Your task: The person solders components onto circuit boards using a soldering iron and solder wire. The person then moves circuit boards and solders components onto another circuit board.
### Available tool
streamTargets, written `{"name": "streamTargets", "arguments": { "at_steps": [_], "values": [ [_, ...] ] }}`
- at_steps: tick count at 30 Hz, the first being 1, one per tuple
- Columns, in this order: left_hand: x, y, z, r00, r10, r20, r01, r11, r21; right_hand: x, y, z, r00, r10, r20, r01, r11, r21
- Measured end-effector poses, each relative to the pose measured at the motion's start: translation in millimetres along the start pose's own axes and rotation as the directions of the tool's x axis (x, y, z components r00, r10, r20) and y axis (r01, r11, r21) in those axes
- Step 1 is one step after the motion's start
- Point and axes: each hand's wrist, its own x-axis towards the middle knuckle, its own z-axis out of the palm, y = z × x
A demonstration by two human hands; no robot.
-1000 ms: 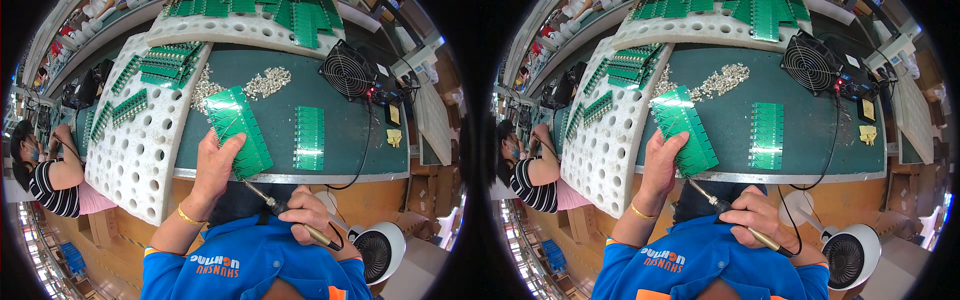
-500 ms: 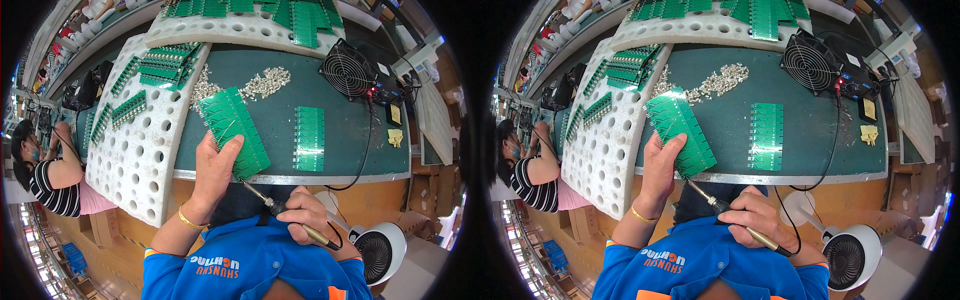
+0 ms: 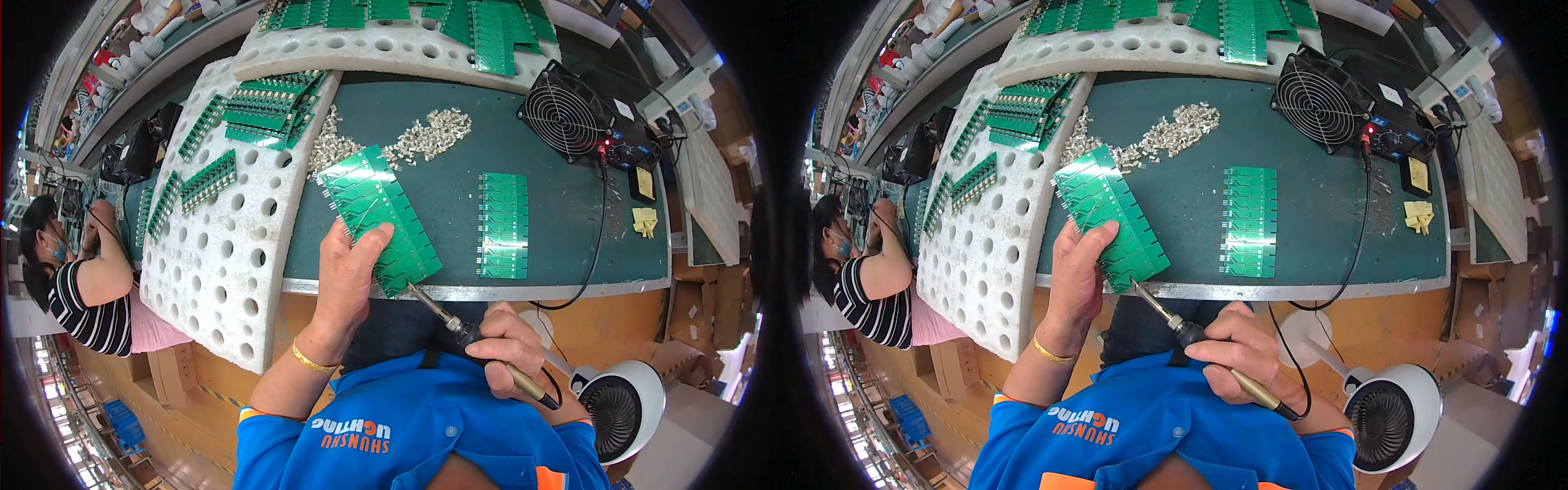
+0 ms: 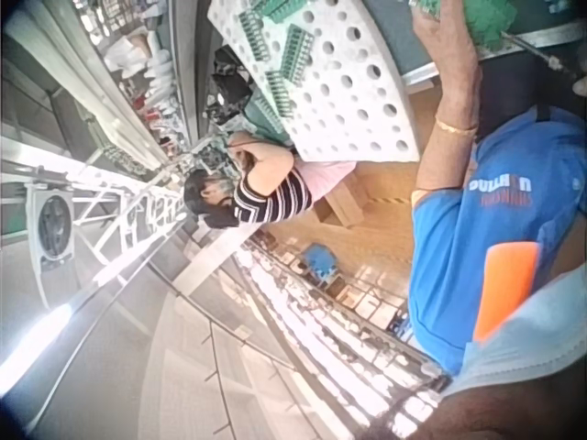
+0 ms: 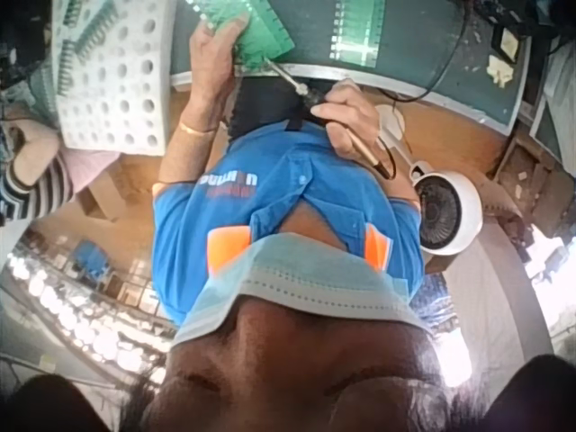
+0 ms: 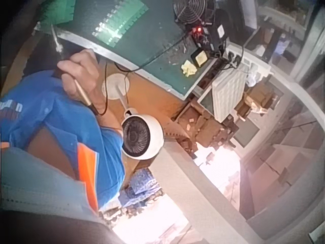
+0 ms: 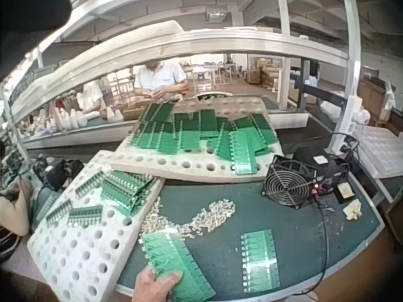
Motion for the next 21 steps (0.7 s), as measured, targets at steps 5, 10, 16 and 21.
{"name": "streamTargets", "arguments": {
  "at_steps": [5,10,16,21],
  "values": [
    [-0.3,-2.3,-6.3,0.999,-0.024,0.021,0.025,0.998,-0.061,2.9,-2.8,0.0,1.000,0.016,0.012,-0.016,1.000,0.003],
    [-0.3,-2.5,-7.4,0.999,-0.029,0.026,0.031,0.997,-0.074,4.1,-1.8,3.6,0.999,0.012,0.039,-0.012,1.000,-0.011],
    [-1.7,-1.3,-4.9,1.000,0.024,0.020,-0.024,1.000,-0.012,7.5,-3.5,5.4,0.998,0.040,0.056,-0.040,0.999,-0.011],
    [-0.8,-1.7,-4.8,0.999,0.030,0.019,-0.030,0.999,0.026,8.9,-3.6,3.5,0.995,0.063,0.079,-0.061,0.998,-0.032]
  ]
}}
